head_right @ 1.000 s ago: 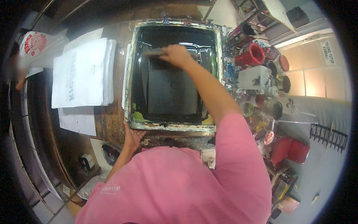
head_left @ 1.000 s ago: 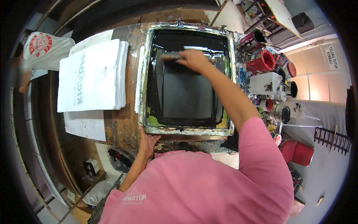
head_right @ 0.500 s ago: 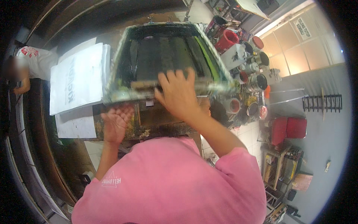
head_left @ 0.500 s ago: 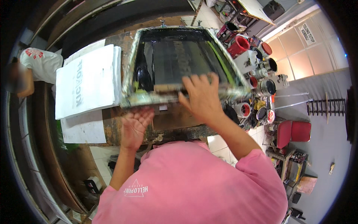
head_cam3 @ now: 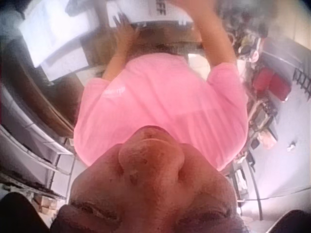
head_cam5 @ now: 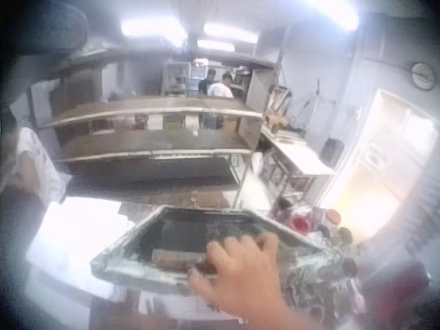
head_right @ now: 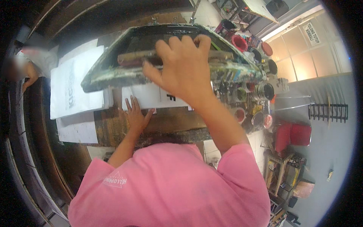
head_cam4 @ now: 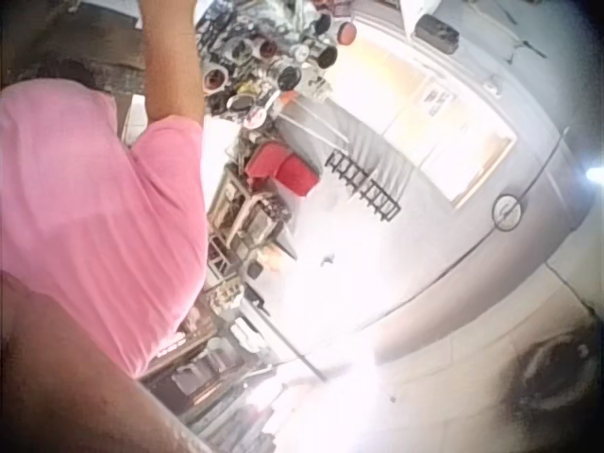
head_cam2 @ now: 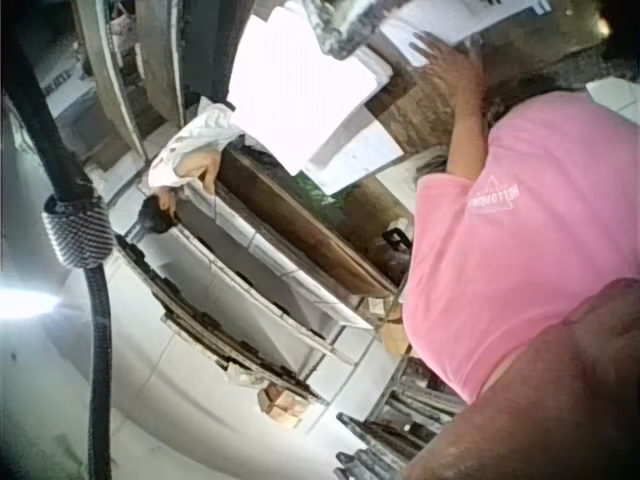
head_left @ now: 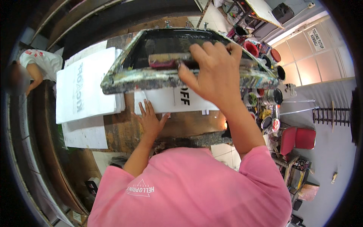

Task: The person screen prints a design onto white plastic bags by lowering a screen frame, pulling ink across it with a squeegee, and lifting the frame to reveal the printed logo. They repeatedly place a new bag onto the platen and move the finished bags onto a stack.

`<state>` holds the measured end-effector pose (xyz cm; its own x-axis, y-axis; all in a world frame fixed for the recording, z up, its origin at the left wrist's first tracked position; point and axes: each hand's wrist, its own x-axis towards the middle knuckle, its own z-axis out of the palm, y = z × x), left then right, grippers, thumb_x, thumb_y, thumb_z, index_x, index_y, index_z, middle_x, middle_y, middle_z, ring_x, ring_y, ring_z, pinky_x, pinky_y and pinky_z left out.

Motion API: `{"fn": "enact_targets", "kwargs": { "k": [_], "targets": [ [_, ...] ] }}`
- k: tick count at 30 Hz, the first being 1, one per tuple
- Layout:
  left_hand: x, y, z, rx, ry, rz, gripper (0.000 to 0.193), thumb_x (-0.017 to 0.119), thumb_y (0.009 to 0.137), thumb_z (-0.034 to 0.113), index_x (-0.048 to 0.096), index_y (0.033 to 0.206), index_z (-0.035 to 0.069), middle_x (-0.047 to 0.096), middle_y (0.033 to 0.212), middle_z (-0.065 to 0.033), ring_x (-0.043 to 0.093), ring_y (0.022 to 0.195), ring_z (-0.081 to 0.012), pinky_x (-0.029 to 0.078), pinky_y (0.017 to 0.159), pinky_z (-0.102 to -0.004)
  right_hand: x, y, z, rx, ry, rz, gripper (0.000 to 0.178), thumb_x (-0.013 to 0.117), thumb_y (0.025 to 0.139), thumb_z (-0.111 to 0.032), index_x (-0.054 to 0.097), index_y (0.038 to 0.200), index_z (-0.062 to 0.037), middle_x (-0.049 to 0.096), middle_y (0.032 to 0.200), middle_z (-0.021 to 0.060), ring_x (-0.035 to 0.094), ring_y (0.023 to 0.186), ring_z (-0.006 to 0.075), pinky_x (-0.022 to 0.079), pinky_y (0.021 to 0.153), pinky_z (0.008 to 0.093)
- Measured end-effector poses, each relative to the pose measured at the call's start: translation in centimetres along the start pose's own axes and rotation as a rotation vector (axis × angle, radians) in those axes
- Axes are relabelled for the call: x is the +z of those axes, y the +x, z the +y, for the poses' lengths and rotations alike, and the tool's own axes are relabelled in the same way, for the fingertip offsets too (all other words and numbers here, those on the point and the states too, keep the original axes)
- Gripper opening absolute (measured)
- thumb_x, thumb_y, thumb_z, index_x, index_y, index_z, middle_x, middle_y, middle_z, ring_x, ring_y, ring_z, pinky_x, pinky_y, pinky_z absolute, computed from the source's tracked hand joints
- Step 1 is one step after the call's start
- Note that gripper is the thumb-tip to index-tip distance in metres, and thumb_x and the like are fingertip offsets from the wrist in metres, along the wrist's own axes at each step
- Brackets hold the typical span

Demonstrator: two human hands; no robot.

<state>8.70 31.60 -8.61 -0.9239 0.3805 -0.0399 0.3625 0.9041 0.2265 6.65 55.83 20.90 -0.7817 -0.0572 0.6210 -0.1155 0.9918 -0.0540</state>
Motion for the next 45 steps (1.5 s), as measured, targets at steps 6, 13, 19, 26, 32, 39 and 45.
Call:
{"fn": "enact_targets", "kwargs": {
  "k": [6, 13, 19, 26, 32, 39, 45],
  "targets": [
    [-6.6, 5.7, 3.7, -0.053, -0.453, 0.178, 0.046, 0.079, 0.09, 0.035, 0.068, 0.112, -0.004, 0.069, 0.111, -0.025, 0.068, 0.111, -0.0388, 0.051, 0.091, -0.0549, -0.4, 1.2, 0.2, 0.018, 0.035, -0.025, 0.037, 0.075, 0.078, -0.045, 0.066, 0.081, -0.0093, 0.058, 0.075, 0.0056, 0.058, 0.077, 0.0252, 0.037, 0.09, 0.0503],
    [-9.9, 2.7, -1.6, -0.214, -0.904, 0.496, 0.039, 0.067, 0.094, 0.003, 0.062, 0.132, -0.003, 0.067, 0.093, -0.0111, 0.062, 0.07, -0.0143, 0.049, 0.059, -0.027, -0.6, 1.4, 0.3, 0.011, -0.003, -0.062, 0.038, 0.075, 0.079, -0.046, 0.065, 0.085, -0.0097, 0.06, 0.081, 0.006, 0.059, 0.081, 0.0255, 0.037, 0.091, 0.05],
    [-15.6, 0.2, -18.2, -0.263, -0.705, 0.566, 0.066, 0.063, 0.083, -0.001, 0.05, 0.148, -0.005, 0.06, 0.138, -0.0217, 0.06, 0.121, -0.0247, 0.047, 0.1, -0.0327, -0.3, 0.5, -0.7, 0.001, -0.034, -0.025, 0.036, 0.074, 0.081, -0.041, 0.067, 0.093, -0.0087, 0.063, 0.084, 0.0058, 0.06, 0.086, 0.026, 0.037, 0.092, 0.0481],
    [-19.1, 1.2, -37.7, -0.415, -0.386, 0.524, 0.074, 0.069, 0.078, 0.01, 0.051, 0.148, -0.001, 0.058, 0.144, -0.024, 0.055, 0.134, -0.037, 0.041, 0.114, -0.0401, -0.9, -0.7, -1.4, -0.003, -0.041, -0.047, 0.034, 0.072, 0.083, -0.037, 0.069, 0.099, -0.0072, 0.064, 0.086, 0.0078, 0.06, 0.087, 0.0278, 0.038, 0.09, 0.0471],
    [-19.9, 5.0, -31.3, -0.569, 0.29, 0.415, 0.088, 0.082, 0.084, 0.032, 0.041, 0.156, 0.004, 0.054, 0.148, -0.0248, 0.053, 0.136, -0.0386, 0.043, 0.113, -0.0434, -0.2, -1.9, -1.0, 0.005, -0.036, -0.047, 0.051, 0.07, 0.085, -0.039, 0.066, 0.121, -0.0035, 0.063, 0.093, 0.0108, 0.058, 0.092, 0.0284, 0.039, 0.089, 0.0462],
    [-14.0, -5.6, 1.2, -0.451, -2.276, -0.144, 0.1, 0.052, 0.092, 0.08, 0.032, 0.157, 0.007, 0.051, 0.147, -0.0167, 0.053, 0.134, -0.0342, 0.04, 0.115, -0.053, 4.2, -10.1, 1.0, -0.123, 0.199, -0.831, 0.049, 0.071, 0.088, -0.019, 0.06, 0.135, -0.0084, 0.064, 0.117, 0.0163, 0.058, 0.11, 0.0363, 0.047, 0.094, 0.048],
    [-3.7, -7.1, -2.1, -0.901, -2.014, -0.291, 0.1, 0.041, 0.092, 0.085, 0.038, 0.153, 0.006, 0.055, 0.141, -0.0183, 0.058, 0.127, -0.0323, 0.046, 0.11, -0.0493, 20.5, -9.9, 8.2, 0.006, 0.306, -0.637, 0.043, 0.068, 0.093, -0.02, 0.06, 0.135, -0.0207, 0.066, 0.113, 0.0107, 0.063, 0.111, 0.0325, 0.049, 0.097, 0.0498]
  ]
}}
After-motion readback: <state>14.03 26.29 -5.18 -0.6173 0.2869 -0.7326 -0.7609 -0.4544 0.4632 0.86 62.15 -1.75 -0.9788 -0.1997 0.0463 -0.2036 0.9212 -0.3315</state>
